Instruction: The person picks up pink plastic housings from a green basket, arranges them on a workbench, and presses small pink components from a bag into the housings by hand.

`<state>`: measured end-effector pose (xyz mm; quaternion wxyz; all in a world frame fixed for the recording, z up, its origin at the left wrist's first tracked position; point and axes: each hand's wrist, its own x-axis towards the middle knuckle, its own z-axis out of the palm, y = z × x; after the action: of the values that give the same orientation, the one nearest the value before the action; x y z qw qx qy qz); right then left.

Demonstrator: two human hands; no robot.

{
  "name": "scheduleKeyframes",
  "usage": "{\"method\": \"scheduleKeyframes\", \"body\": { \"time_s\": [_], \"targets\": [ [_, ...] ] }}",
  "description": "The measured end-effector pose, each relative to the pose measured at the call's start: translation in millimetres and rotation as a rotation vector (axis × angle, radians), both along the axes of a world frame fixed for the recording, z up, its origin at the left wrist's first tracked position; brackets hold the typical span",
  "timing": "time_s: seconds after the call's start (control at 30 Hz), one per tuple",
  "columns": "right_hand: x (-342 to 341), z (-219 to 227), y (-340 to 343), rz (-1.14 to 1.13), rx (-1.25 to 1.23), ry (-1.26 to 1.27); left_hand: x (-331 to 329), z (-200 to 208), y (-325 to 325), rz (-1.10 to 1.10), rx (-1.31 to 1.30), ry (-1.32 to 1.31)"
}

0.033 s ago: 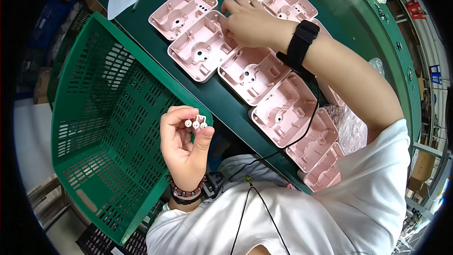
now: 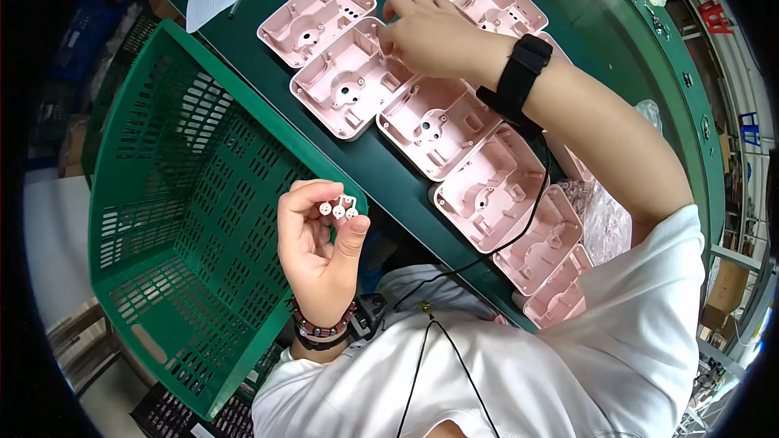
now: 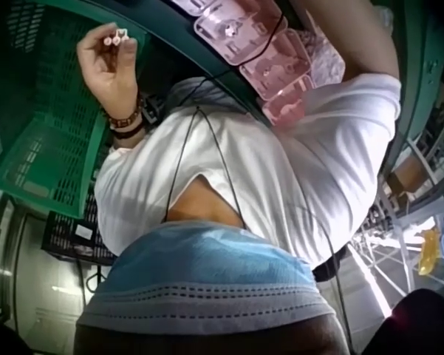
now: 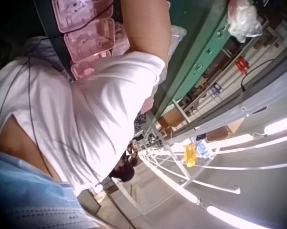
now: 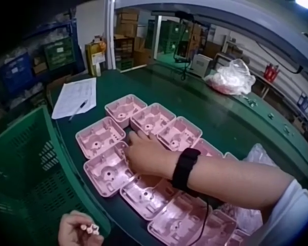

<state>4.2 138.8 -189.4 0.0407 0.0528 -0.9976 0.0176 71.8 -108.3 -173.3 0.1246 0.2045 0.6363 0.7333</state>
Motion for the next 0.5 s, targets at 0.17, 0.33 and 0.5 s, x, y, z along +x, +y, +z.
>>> {"method": "scheduleKeyframes", "body": {
  "time_s": [0.17, 0.33, 0.5],
  "targets": [
    [27.8, 25.0, -49.7, 0.122, -0.602, 0.349, -2.8, -1.1, -5.4, 0.046, -0.082, 0.005],
    [87.0, 45.0, -97.9, 0.187, -0.981, 0.184, 4.0, -3.2, -6.3, 0.017, 0.021, -0.056],
    [94.1, 47.8, -90.9, 0.297, -0.782, 0.140, 3.7, -9.2, -7.1, 0.002, 0.075, -0.009]
  ]
}}
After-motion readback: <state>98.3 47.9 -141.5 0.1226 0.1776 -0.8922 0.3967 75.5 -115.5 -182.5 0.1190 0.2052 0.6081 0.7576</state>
